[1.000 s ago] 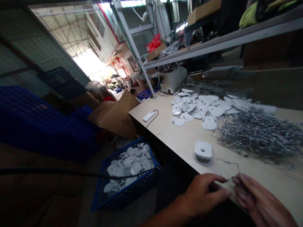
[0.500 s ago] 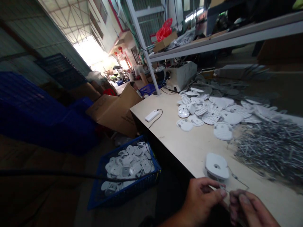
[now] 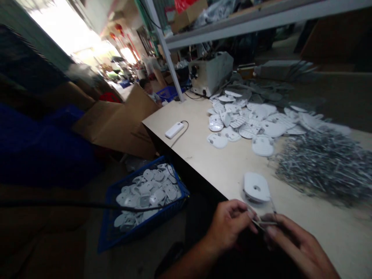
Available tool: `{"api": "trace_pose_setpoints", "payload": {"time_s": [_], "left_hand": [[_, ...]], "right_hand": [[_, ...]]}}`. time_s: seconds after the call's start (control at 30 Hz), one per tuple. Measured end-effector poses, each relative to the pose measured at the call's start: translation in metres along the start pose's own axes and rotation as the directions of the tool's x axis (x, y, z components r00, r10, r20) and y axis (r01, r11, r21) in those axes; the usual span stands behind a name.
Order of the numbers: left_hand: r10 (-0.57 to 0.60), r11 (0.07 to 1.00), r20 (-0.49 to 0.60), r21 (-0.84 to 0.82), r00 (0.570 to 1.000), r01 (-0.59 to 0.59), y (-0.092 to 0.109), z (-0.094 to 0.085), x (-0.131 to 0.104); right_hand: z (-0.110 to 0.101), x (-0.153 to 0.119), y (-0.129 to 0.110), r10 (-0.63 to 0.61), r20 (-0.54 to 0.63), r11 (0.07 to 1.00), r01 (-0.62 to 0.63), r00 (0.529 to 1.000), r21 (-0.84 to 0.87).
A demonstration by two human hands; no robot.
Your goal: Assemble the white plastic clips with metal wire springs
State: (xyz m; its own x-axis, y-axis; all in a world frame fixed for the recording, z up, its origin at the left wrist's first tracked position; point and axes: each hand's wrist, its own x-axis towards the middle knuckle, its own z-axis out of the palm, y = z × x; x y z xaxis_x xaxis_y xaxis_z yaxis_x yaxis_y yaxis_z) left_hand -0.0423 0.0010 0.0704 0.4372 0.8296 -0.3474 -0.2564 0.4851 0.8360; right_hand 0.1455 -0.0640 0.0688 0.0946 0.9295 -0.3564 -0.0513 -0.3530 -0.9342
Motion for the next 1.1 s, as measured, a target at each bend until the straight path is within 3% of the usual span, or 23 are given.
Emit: {"api": "trace_pose_setpoints", "payload": {"time_s": [0.13, 0.27, 0.5, 0.7, 1.1], "left_hand": [[-0.026, 0.989, 0.101, 0.15, 0.995, 0.011, 0.006, -0.015, -0.003], [-0.083, 0.966, 0.159, 0.257, 0.984, 0.04, -0.006, -0.024, 0.0], [-0.052, 0.949, 0.148, 0.315, 0.988, 0.003, -0.026, -0.023, 0.015], [0.031, 0.948, 0.131, 0.31, 0.991, -0.071, -0.031, -0.025, 0.032], [0.053, 0.945, 0.123, 0.316, 0.991, -0.09, -0.034, -0.03, 0.047]], "right_hand": [[-0.004, -0.009, -0.009, -0.041, 0.003, 0.999, 0.042, 0.999, -0.031], [-0.003, -0.013, -0.001, -0.023, 0.002, 0.998, 0.023, 1.0, -0.052], [-0.01, -0.003, 0.02, 0.066, -0.023, 0.996, -0.065, 0.998, 0.054], [-0.01, 0.016, 0.028, 0.064, -0.056, 0.993, -0.058, 0.996, 0.107], [-0.012, 0.033, 0.031, 0.068, -0.035, 0.996, -0.066, 0.997, 0.065]]}}
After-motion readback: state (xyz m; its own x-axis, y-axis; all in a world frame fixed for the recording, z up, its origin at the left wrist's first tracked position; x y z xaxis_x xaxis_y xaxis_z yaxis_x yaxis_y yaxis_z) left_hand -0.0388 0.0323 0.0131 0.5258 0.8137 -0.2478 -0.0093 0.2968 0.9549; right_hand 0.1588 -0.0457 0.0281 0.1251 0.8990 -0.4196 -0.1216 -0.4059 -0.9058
